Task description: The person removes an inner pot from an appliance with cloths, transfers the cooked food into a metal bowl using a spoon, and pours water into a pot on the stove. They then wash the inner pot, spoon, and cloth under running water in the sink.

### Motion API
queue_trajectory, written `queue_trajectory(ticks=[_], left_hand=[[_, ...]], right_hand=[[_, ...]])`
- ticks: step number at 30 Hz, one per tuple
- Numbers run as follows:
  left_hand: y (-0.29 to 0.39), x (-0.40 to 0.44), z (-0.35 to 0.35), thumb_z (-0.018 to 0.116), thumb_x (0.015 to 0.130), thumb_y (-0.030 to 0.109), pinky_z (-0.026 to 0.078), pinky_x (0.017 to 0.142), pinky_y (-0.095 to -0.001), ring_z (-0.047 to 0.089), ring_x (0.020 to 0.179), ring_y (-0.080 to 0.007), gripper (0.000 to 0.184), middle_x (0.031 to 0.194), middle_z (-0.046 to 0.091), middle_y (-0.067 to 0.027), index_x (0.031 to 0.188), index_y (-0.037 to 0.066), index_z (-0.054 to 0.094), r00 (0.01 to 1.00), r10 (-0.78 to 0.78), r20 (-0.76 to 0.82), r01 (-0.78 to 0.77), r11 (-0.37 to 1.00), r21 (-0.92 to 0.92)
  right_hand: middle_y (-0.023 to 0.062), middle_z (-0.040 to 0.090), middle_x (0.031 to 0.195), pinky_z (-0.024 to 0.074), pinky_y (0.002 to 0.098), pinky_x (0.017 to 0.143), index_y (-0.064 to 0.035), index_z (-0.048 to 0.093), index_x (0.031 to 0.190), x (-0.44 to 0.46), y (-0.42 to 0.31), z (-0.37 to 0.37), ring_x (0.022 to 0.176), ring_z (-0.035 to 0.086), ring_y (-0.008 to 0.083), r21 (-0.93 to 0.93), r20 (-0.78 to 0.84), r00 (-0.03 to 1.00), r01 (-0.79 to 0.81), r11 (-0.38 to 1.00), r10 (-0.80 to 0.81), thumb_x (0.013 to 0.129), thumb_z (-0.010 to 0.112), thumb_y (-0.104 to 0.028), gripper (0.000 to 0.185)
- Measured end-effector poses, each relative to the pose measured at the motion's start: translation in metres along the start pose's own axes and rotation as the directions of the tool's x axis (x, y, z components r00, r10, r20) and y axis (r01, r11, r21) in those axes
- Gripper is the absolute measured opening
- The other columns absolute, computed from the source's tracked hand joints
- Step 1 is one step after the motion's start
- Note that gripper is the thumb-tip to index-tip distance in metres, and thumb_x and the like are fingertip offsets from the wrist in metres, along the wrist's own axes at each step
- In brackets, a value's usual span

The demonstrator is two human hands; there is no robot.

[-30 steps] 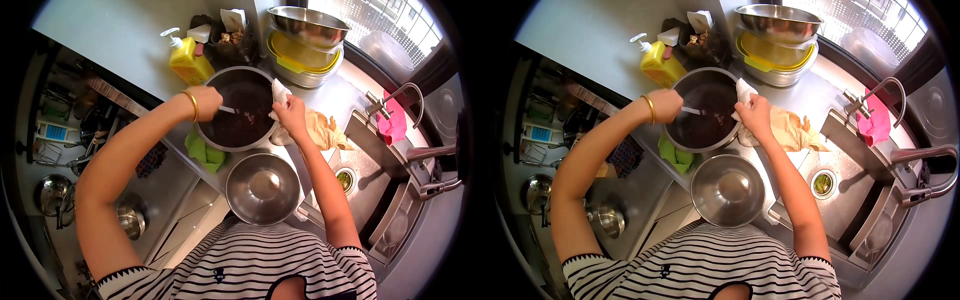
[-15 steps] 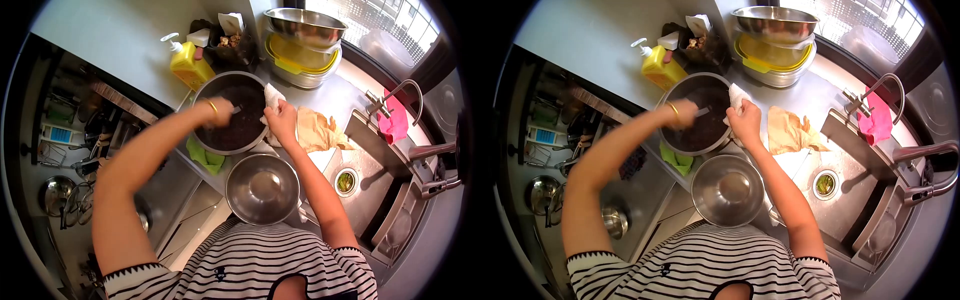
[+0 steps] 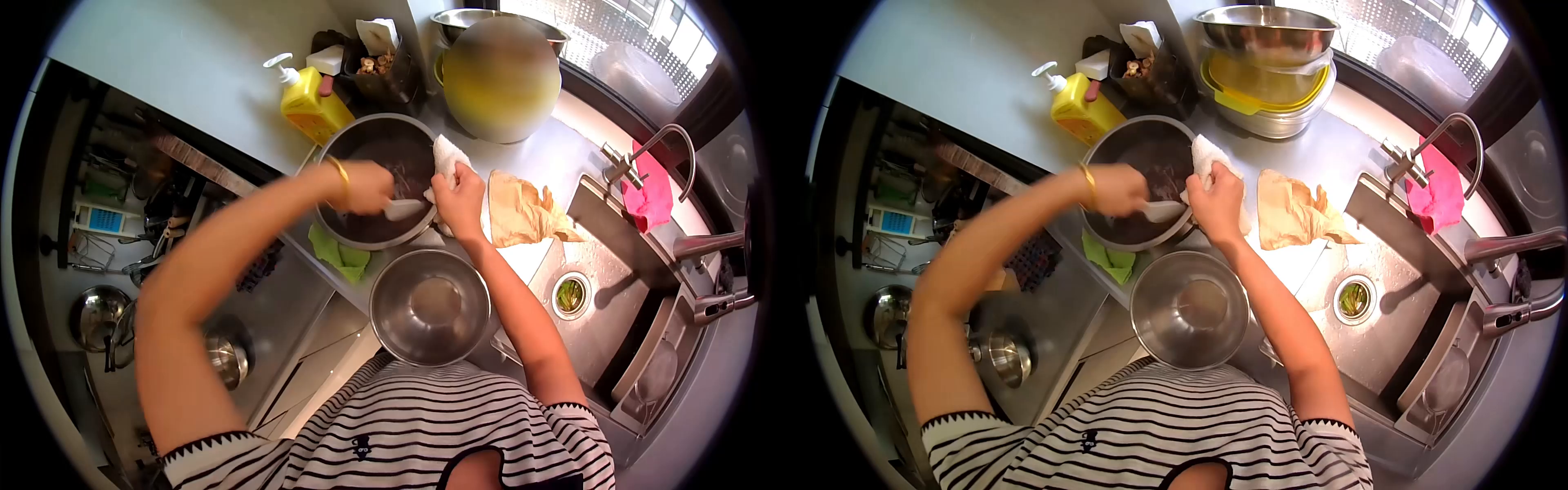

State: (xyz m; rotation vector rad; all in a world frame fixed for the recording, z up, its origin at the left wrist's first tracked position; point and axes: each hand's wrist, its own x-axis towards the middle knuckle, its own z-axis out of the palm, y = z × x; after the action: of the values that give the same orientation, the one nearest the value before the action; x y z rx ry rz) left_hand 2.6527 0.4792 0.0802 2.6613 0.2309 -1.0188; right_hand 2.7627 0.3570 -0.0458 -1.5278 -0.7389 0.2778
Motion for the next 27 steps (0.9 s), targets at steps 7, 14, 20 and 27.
queue_trajectory(ticks=[7,14,20,27], left_hand=[[0.001,-0.022,0.021,0.045,0.080,0.011,0.046,0.040,-0.0347,0.058,0.047,-0.0224,0.023,0.060,0.058,-0.0148,0.071,-0.004,0.059,0.844,-0.464,0.269,0.536,0.715,-0.449],[0.011,0.029,0.027,0.048,0.079,0.014,0.042,0.035,-0.0314,0.052,0.042,-0.0185,0.020,0.059,0.057,-0.0113,0.071,0.000,0.059,0.820,-0.545,0.178,0.371,0.267,-0.890],[-0.034,0.003,0.008,0.053,0.077,0.021,0.049,0.069,-0.0442,0.061,0.074,-0.0364,0.022,0.075,0.062,-0.0210,0.075,0.004,0.066,0.772,-0.478,-0.418,0.534,0.845,0.021],[0.000,-0.006,0.048,0.058,0.068,0.013,0.051,0.067,-0.0397,0.063,0.074,-0.0335,0.012,0.074,0.064,-0.0176,0.072,0.006,0.066,0.990,-0.044,-0.138,0.087,0.943,0.322]], right_hand=[[0.0211,0.045,0.053,0.0382,0.0413,0.051,0.0042,0.043,0.061,0.001,-0.004,0.002,0.049,0.044,0.0350,-0.050,-0.006,1.000,-0.028,0.998,0.027,0.067,0.060,-0.015,0.026],[0.0244,0.050,0.058,0.0408,0.0436,0.054,0.0052,0.047,0.065,0.014,0.000,-0.003,0.056,0.050,0.0415,-0.107,0.142,0.988,0.078,0.991,-0.062,0.067,0.060,-0.017,0.025],[0.0245,0.051,0.058,0.0415,0.0430,0.054,0.0060,0.048,0.065,0.022,0.008,-0.004,0.056,0.051,0.0405,-0.046,0.140,0.987,0.086,0.995,-0.079,0.067,0.060,-0.018,0.027],[0.0237,0.050,0.058,0.0409,0.0422,0.055,0.0054,0.047,0.062,0.029,0.004,-0.003,0.055,0.051,0.0377,-0.041,0.149,0.989,0.017,0.999,-0.011,0.066,0.060,-0.017,0.026]])
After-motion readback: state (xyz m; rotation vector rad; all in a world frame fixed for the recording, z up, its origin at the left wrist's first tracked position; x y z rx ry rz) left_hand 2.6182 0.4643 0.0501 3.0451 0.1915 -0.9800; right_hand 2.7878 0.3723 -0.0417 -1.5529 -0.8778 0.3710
